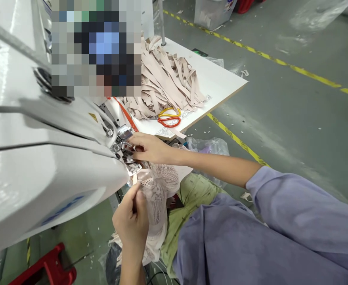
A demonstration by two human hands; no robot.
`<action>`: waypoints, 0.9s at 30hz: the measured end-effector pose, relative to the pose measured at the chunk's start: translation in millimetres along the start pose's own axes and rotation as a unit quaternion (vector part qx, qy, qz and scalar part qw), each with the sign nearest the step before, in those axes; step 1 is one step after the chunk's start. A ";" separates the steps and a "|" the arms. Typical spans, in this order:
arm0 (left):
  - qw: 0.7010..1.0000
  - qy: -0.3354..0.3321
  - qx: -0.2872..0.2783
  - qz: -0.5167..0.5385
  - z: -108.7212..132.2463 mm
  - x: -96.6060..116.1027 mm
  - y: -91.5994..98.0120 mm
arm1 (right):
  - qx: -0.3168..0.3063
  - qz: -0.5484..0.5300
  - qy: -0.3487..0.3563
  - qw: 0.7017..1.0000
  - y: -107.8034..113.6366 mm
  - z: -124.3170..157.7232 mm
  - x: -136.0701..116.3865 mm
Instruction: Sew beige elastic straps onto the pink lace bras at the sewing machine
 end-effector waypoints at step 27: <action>0.996 0.082 -0.005 0.043 -11.5 -11.3 -2.5 | -0.028 0.032 -0.026 0.999 -5.2 -9.7 3.5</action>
Point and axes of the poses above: each hand's wrist, its own z-axis away from the middle knuckle, its own y-axis out of the back of the hand, x = y × z, the point moved 2 cm from there along -z, towards the middle knuckle, and after that the axes turned 13 degrees about -x, right-handed, at the moved point
